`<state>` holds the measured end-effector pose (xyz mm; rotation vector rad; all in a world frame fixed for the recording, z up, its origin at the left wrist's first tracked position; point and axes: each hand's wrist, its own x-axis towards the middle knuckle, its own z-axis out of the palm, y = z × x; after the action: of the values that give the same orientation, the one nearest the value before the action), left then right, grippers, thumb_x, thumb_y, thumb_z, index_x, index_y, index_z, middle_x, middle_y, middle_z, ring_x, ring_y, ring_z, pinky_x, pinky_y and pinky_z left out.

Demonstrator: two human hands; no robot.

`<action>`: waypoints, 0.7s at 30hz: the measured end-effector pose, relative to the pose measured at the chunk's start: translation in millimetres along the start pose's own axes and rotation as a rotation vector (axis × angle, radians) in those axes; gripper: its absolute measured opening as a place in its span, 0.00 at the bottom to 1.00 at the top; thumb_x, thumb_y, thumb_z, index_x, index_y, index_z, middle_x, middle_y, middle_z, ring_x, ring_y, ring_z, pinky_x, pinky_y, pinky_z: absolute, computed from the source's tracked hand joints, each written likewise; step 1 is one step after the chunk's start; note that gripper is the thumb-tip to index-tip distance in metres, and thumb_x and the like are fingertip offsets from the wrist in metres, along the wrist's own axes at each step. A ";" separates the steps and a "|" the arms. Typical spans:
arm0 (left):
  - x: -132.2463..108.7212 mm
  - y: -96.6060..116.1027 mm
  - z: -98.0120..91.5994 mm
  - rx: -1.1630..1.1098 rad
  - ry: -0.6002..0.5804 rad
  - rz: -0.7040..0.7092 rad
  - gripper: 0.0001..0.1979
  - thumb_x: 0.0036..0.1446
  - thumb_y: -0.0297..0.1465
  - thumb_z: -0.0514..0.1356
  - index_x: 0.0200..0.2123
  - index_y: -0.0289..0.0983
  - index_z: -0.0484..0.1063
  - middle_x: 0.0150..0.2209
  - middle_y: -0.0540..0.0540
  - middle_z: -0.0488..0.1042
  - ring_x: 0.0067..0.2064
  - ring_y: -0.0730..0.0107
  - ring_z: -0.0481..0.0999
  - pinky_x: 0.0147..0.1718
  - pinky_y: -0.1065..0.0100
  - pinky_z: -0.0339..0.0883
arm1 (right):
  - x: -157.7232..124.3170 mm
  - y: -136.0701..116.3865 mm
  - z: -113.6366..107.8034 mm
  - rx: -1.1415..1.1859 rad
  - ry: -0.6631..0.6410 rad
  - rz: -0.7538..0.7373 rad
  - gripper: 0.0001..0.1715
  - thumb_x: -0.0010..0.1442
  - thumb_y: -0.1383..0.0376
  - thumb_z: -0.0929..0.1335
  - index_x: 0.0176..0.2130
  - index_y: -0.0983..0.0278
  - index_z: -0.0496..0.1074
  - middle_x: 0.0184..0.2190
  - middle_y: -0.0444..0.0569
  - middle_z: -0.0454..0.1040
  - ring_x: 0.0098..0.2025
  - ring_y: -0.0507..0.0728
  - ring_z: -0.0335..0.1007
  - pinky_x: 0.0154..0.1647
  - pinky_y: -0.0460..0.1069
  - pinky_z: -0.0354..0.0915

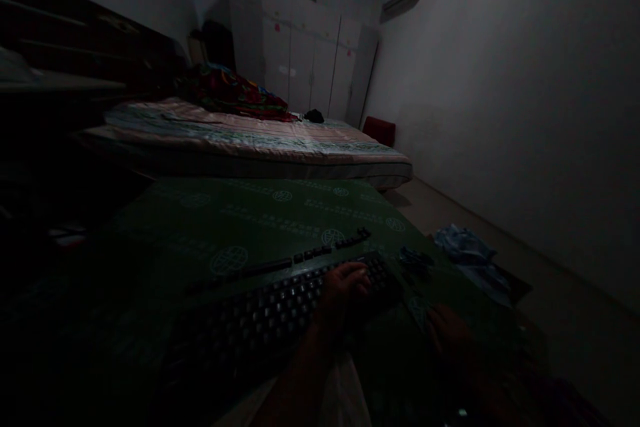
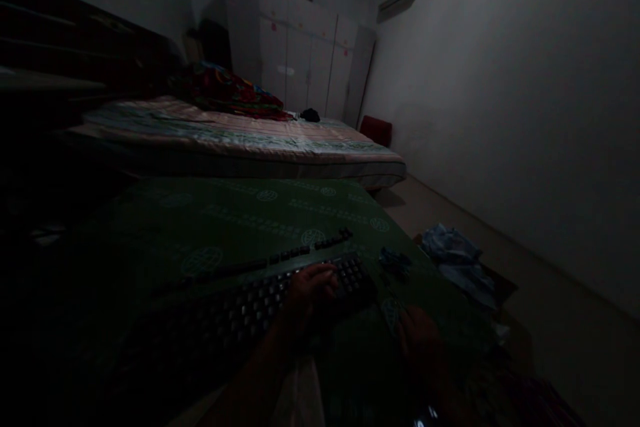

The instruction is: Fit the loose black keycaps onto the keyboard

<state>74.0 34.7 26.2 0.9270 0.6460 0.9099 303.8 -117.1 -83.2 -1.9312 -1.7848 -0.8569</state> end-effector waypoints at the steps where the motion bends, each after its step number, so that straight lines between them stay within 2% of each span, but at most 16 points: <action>1: 0.0 -0.4 -0.2 0.004 0.002 0.001 0.14 0.38 0.34 0.66 0.30 0.32 0.74 0.20 0.49 0.74 0.17 0.77 0.68 0.18 0.75 0.60 | -0.7 0.3 1.0 -0.003 -0.001 0.006 0.20 0.65 0.61 0.55 0.37 0.64 0.72 0.38 0.56 0.74 0.42 0.59 0.71 0.43 0.55 0.67; 13: -0.1 -3.1 -0.4 0.045 -0.010 -0.022 0.15 0.38 0.36 0.66 0.30 0.32 0.74 0.20 0.49 0.74 0.18 0.78 0.68 0.18 0.75 0.59 | -2.2 0.0 0.4 -0.030 -0.037 -0.011 0.20 0.65 0.61 0.55 0.38 0.63 0.72 0.40 0.55 0.74 0.43 0.59 0.71 0.44 0.54 0.66; 21: -0.8 -3.5 0.2 0.067 -0.028 -0.037 0.15 0.39 0.35 0.66 0.31 0.32 0.74 0.20 0.49 0.74 0.18 0.77 0.68 0.19 0.74 0.60 | -0.3 1.6 1.3 -0.058 0.017 -0.051 0.22 0.66 0.62 0.54 0.38 0.65 0.73 0.37 0.56 0.75 0.40 0.59 0.71 0.41 0.53 0.66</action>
<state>75.0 32.9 23.2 0.9828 0.6711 0.8450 305.6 -116.7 -84.2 -1.9157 -1.8257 -0.9484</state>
